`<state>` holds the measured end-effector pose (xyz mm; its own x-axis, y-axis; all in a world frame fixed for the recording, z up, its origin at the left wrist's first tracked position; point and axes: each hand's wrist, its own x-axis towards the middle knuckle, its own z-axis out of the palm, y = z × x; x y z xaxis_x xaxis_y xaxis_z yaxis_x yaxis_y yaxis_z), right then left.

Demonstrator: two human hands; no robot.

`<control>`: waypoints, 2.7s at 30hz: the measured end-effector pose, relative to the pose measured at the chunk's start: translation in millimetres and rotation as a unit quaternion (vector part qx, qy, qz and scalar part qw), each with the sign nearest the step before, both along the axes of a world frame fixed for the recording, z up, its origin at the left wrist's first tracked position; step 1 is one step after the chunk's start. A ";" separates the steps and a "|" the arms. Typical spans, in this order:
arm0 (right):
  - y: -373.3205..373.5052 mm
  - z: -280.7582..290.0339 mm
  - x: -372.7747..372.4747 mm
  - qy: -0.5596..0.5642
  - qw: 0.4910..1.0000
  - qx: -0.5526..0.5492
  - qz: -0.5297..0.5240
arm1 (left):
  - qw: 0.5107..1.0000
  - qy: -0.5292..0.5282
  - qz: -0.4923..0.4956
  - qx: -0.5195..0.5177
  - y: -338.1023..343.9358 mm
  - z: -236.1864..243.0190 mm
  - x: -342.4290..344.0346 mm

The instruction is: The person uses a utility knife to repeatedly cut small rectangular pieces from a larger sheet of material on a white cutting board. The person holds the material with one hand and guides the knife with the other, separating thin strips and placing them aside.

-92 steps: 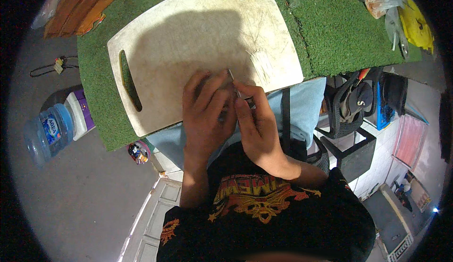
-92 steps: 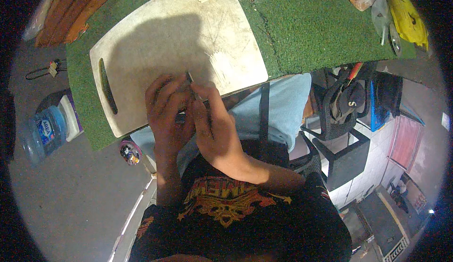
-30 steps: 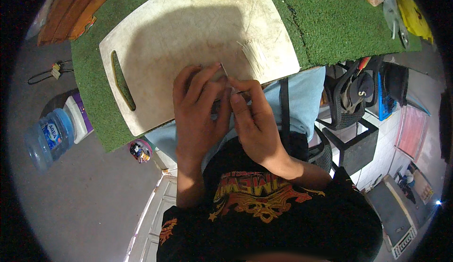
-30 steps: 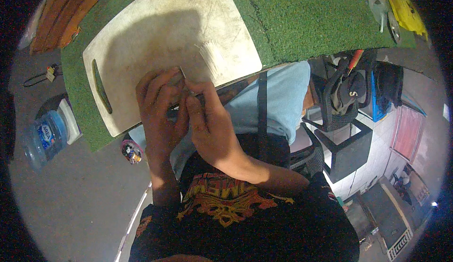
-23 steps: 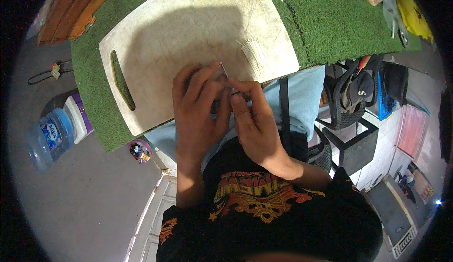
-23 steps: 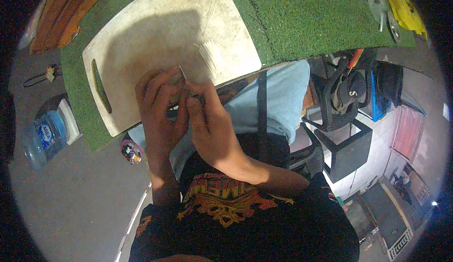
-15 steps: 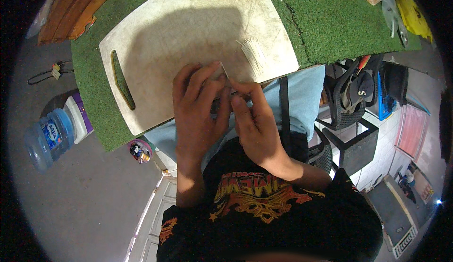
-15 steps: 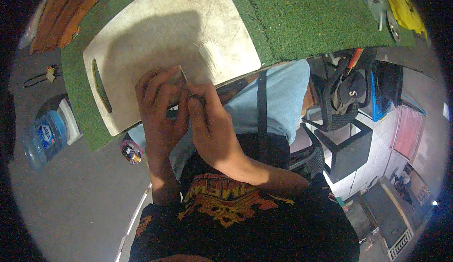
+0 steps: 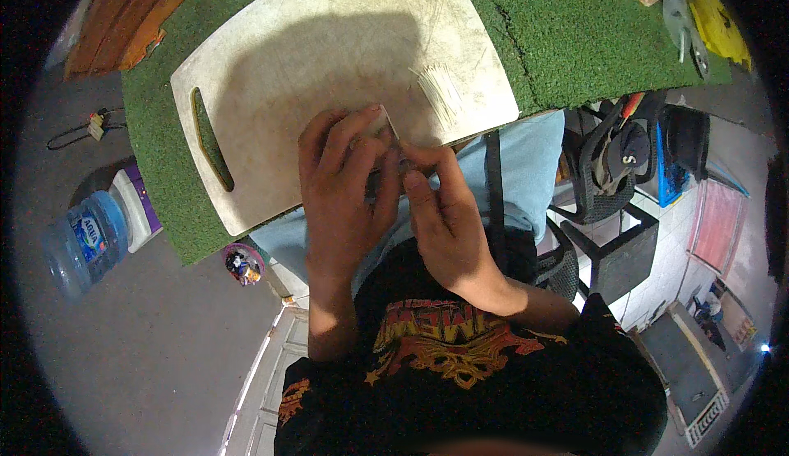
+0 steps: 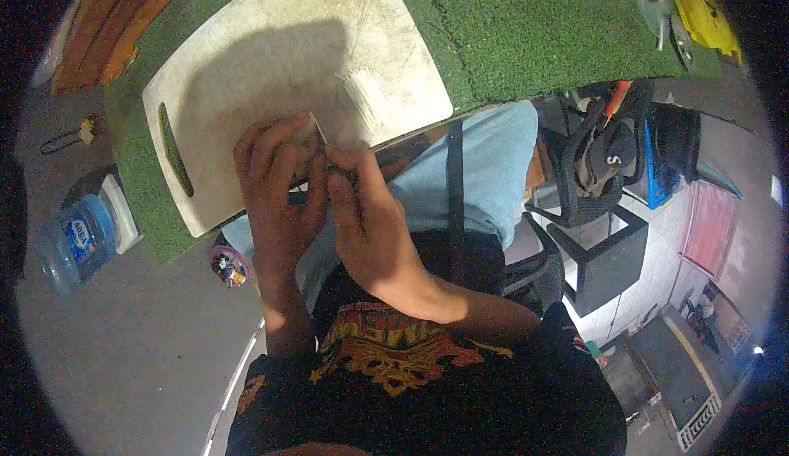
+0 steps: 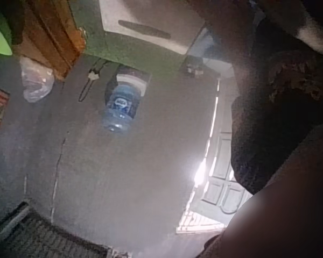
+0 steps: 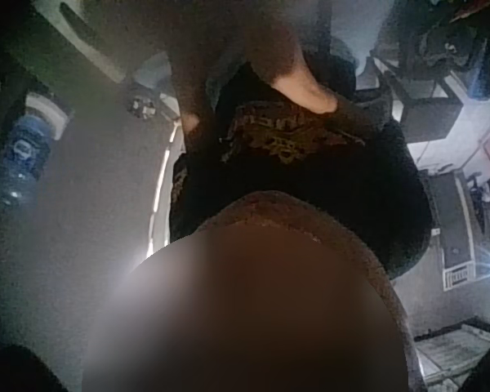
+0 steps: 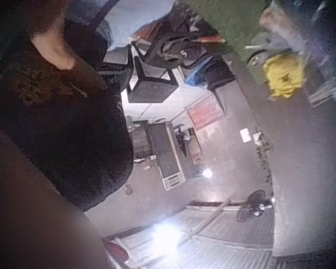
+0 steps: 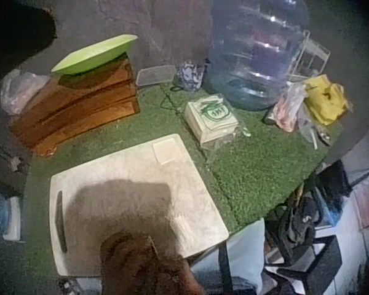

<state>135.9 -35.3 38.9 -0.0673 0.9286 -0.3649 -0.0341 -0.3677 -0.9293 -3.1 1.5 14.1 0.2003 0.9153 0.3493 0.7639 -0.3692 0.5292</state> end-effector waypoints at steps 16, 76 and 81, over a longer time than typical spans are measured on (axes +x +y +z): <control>-8.5 4.8 2.3 -0.013 1.000 -0.027 0.003 | 1.000 -0.003 -0.005 0.020 1.8 -1.0 0.4; -30.0 -10.3 2.7 -0.082 0.996 0.048 -0.003 | 0.999 -0.022 0.021 0.042 0.2 -10.0 1.6; -38.2 -9.4 16.9 -0.057 0.998 0.034 0.003 | 0.999 -0.035 0.017 0.036 -1.1 -12.2 0.3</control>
